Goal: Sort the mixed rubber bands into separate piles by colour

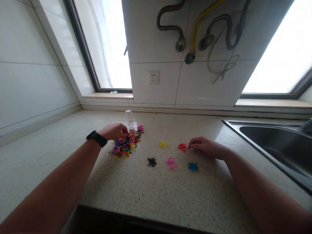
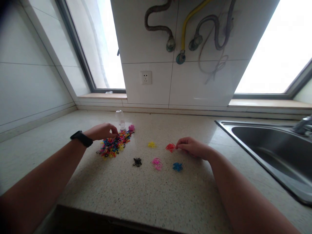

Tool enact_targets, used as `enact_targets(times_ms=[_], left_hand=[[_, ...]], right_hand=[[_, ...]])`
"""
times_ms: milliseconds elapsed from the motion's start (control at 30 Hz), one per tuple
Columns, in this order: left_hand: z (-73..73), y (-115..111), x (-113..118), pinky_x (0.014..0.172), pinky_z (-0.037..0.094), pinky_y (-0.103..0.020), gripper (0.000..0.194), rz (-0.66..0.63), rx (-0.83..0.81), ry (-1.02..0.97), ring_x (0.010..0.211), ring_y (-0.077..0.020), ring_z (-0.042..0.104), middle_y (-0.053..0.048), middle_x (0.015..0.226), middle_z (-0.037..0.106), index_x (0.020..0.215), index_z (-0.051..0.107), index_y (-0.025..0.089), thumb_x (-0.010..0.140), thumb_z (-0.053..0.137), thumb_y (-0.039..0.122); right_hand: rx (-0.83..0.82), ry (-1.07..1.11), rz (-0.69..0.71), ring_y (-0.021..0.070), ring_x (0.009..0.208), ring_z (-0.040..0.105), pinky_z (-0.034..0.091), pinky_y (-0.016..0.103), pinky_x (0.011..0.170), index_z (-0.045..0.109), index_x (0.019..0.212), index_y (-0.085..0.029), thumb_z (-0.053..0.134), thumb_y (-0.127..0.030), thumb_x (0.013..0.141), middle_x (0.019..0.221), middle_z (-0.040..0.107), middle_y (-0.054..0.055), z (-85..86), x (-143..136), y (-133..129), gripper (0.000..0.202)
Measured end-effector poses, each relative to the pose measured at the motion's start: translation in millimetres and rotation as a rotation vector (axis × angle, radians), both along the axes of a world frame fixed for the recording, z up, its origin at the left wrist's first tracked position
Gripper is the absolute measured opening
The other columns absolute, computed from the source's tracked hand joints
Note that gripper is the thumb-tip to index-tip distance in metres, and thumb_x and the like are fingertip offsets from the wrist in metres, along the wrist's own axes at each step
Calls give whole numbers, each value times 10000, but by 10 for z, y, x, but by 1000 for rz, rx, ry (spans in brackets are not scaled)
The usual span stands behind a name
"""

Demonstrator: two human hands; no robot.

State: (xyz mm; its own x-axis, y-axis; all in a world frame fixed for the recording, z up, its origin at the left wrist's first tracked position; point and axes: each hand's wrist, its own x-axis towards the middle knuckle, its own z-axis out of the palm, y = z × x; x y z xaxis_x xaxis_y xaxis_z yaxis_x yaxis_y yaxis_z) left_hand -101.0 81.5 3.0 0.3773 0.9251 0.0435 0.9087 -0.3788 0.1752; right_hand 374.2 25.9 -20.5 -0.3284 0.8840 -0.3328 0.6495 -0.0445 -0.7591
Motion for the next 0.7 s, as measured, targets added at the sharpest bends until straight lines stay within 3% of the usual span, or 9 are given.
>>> enact_targets(times_ms=[200,300,467,700], left_hand=[[36,-9,16,586,337,-258,301,62,98,-77,645,-140,561,-38,796,700,854,742,216,802,564,453],[82,-33,71,593,343,-259,308,33,98,-123,636,-131,545,-32,770,683,846,721,199,824,547,453],[187,-166,312,579,360,-247,330,-121,1,-211,636,-116,528,-19,745,662,867,696,177,870,526,460],[328,-545,848,578,387,-244,283,-405,-139,-281,643,-107,528,-26,765,646,978,708,178,902,534,388]], right_hand=[[4,-5,8,42,411,333,249,175,341,676,987,-188,599,-464,841,636,476,-43,-12,12,11,321],[5,-4,10,45,410,335,250,178,338,673,992,-185,590,-462,844,631,473,-44,-15,16,15,325],[16,6,17,42,410,341,251,172,342,669,977,-180,583,-455,848,629,478,-44,-13,14,11,317],[6,1,7,45,401,337,252,181,339,670,971,-192,594,-469,843,619,482,-46,-29,20,21,315]])
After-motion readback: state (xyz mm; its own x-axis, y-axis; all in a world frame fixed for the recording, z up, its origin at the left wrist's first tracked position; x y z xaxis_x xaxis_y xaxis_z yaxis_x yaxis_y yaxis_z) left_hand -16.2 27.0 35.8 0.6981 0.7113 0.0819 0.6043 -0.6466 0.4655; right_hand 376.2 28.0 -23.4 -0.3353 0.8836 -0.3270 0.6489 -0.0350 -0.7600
